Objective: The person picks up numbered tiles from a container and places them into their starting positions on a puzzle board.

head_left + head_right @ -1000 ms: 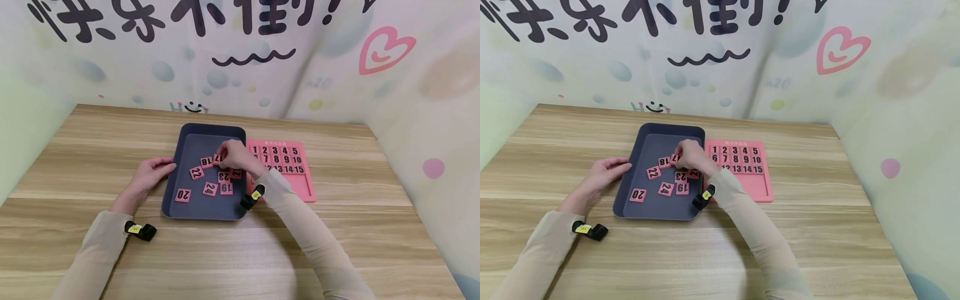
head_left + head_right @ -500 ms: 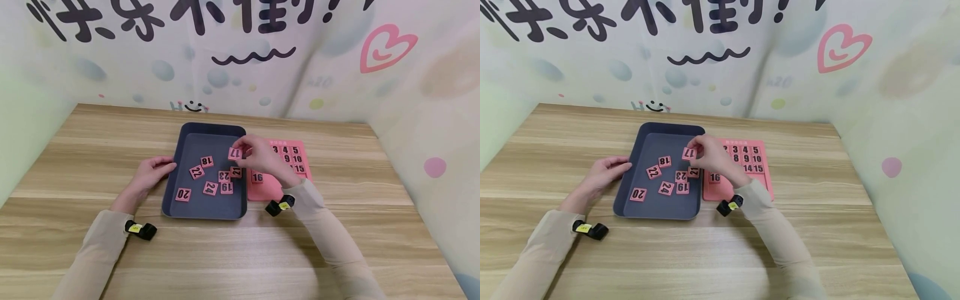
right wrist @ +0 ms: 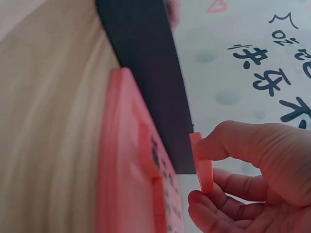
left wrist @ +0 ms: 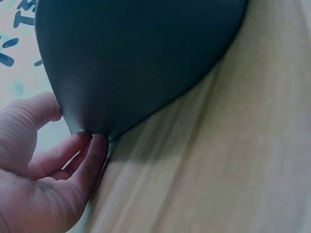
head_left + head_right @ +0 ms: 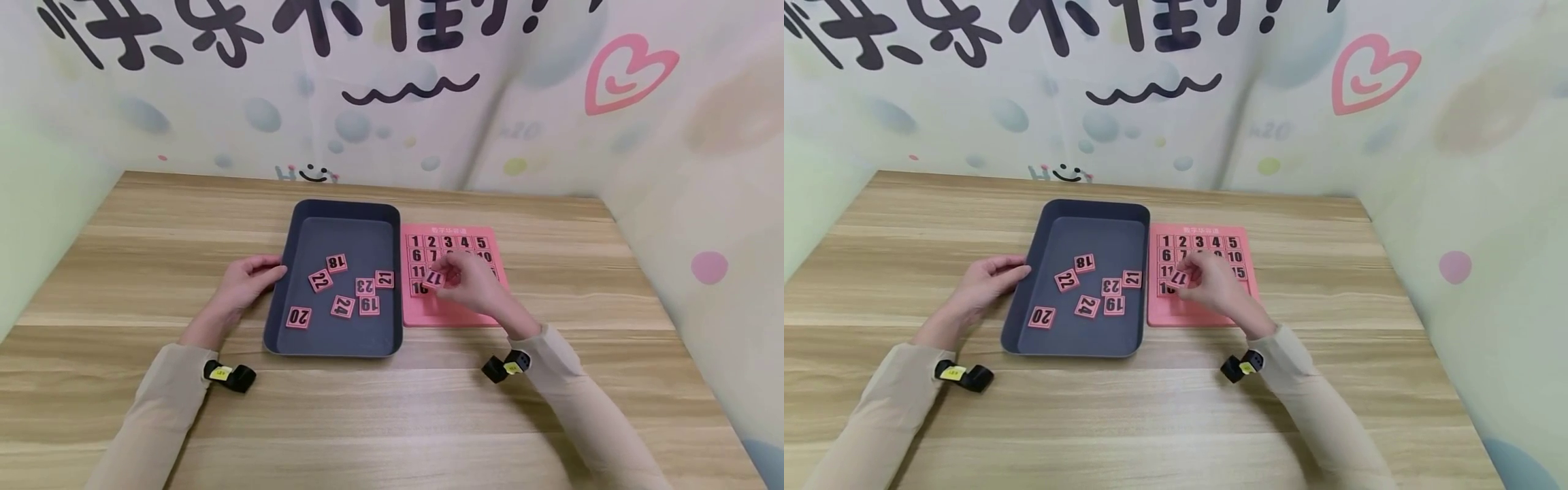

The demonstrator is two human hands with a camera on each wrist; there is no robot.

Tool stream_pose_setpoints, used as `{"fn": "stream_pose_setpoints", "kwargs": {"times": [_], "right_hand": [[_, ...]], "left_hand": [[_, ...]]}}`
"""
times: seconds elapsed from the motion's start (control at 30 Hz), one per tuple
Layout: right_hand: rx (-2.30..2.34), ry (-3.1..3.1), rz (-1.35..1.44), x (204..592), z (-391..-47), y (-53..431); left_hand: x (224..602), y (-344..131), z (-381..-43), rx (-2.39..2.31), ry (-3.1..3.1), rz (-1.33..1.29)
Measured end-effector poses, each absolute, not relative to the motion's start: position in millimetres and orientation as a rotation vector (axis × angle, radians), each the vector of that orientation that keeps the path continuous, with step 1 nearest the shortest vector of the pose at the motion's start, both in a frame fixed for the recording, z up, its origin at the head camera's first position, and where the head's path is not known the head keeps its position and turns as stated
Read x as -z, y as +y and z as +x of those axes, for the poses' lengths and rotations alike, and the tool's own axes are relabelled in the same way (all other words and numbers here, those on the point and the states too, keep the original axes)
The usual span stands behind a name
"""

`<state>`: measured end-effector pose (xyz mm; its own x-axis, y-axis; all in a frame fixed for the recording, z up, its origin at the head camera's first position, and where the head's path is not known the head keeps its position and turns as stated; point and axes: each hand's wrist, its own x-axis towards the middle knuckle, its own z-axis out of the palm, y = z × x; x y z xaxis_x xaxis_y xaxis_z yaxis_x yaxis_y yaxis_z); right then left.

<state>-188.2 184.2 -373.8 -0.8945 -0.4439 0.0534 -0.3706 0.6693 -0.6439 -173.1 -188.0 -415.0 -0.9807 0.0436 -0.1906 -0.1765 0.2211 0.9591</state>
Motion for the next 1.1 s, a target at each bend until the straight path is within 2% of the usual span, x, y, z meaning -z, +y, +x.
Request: {"fn": "stream_pose_setpoints", "kwargs": {"times": [0.5, 0.67, 0.93, 1.1], "right_hand": [[0.839, 2.828, -0.515, 397.8, -176.5, 203.0], [0.772, 2.844, -0.525, 394.1, -174.7, 202.6], [0.724, 2.78, -0.69, 387.4, -178.2, 206.0], [0.658, 2.836, -0.562, 388.7, -179.3, 201.7]], "left_hand": [[414.0, -188.7, -171.8, -1.817, 2.338, -0.134], [414.9, -188.8, -171.8, -1.808, 2.346, -0.127], [414.6, -188.6, -172.2, -1.807, 2.353, -0.131], [414.2, -188.4, -172.7, -1.799, 2.36, -0.126]]}}
